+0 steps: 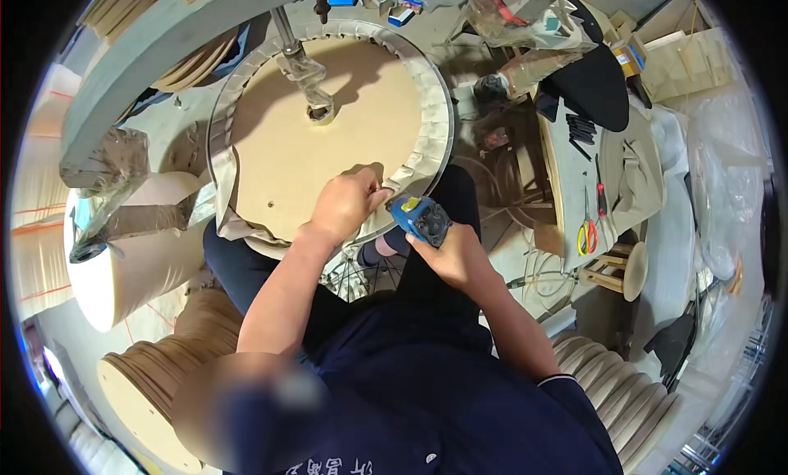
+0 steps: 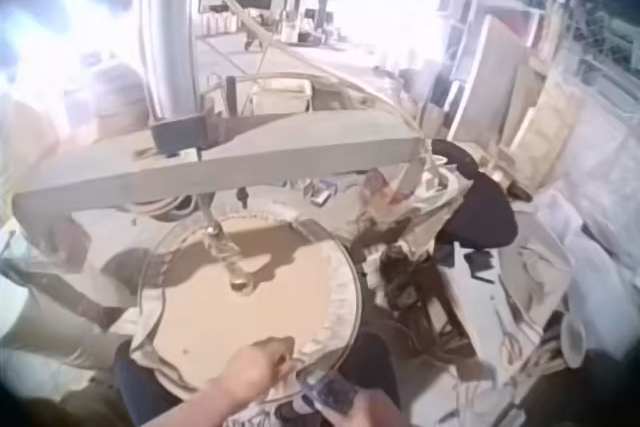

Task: Upholster wooden stool seats by stapling fabric covers to the bases using an air tool.

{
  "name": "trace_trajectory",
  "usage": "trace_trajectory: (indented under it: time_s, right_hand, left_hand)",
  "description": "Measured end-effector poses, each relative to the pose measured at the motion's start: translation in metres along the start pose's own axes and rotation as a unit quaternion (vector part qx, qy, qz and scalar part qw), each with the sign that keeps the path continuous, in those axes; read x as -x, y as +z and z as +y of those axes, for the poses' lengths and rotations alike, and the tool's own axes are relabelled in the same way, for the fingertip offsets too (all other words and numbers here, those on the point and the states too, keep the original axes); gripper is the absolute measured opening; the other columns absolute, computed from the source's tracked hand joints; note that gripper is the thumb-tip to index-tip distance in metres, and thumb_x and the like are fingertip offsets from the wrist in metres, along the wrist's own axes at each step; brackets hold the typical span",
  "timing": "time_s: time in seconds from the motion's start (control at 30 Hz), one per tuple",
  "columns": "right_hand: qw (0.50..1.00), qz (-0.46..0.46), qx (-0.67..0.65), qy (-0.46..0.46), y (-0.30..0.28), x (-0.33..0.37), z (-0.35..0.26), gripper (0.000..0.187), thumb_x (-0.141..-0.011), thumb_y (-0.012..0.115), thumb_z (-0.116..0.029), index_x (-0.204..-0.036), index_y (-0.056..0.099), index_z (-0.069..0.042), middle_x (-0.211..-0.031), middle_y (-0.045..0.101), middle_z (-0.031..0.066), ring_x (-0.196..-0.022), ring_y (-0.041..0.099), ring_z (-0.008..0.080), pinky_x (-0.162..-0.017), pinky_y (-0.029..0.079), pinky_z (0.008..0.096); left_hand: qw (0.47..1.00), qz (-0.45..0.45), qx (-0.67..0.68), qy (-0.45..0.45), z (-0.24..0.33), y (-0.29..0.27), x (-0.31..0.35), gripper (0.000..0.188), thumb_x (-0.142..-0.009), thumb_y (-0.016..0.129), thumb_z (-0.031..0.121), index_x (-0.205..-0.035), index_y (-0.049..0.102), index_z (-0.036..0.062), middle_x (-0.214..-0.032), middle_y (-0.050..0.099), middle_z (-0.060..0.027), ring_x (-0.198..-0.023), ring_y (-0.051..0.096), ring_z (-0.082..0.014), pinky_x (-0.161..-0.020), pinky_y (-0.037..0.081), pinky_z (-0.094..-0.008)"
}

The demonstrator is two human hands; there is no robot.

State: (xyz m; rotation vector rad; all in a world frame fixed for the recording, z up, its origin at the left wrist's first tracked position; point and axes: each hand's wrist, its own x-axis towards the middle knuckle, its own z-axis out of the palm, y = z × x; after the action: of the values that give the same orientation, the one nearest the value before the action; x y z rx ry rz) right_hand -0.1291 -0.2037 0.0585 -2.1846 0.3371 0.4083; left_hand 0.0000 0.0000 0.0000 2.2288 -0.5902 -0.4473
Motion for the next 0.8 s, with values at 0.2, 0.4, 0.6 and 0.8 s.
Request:
trace_trajectory:
  time_s: [0.2,0.4,0.6,0.8]
  right_hand:
    - [0.999,0.016,0.013,-0.031,-0.004,-0.005,-0.014,0.041,-0.094,0.079,-0.035,-0.117,0.074,-0.001,-0.097,0.074,0.0279,-0.101,0.068,0.0495,-0.082,0.059,0.0492]
    - [0.99,0.047,-0.13,0.038,-0.019,0.021,0.021,0.039,-0.095,0.082,-0.038,-0.085,0.071,-0.002,-0.064,0.064,0.0022,-0.054,0.06,0.0136,-0.053,0.045,0.0329]
    - [0.996,0.012,-0.083,-0.024,-0.021,0.028,0.013,0.042,-0.097,0.08,-0.04,-0.087,0.073,0.0,-0.062,0.065,0.0045,-0.054,0.061,0.0146,-0.054,0.047,0.0352]
    - [0.999,-0.033,0.01,0.006,-0.019,0.018,-0.005,0.042,-0.097,0.079,-0.039,-0.096,0.073,0.003,-0.066,0.068,0.0175,-0.057,0.066,0.0254,-0.061,0.052,0.0411]
  left_hand:
    - [0.998,0.062,-0.01,0.024,0.001,0.007,-0.005,0.033,-0.1,0.078,0.034,-0.094,0.07,0.003,-0.08,0.072,-0.0205,-0.076,0.07,-0.0408,-0.069,0.055,-0.0475]
    - [0.993,-0.046,-0.056,0.095,0.021,-0.005,0.023,0.046,-0.107,0.063,0.033,-0.15,0.061,0.0151,-0.094,0.076,-0.0195,-0.09,0.072,-0.0434,-0.083,0.057,-0.0522]
    - [0.984,-0.1,-0.043,0.139,-0.006,-0.021,0.02,0.027,-0.104,0.059,0.02,-0.128,0.067,0.009,-0.094,0.074,-0.0223,-0.089,0.071,-0.044,-0.082,0.055,-0.0535]
    - [0.992,-0.049,-0.078,0.081,-0.005,-0.012,0.009,0.022,-0.104,0.071,0.028,-0.106,0.069,0.0065,-0.086,0.073,-0.0204,-0.082,0.07,-0.0441,-0.074,0.055,-0.0514]
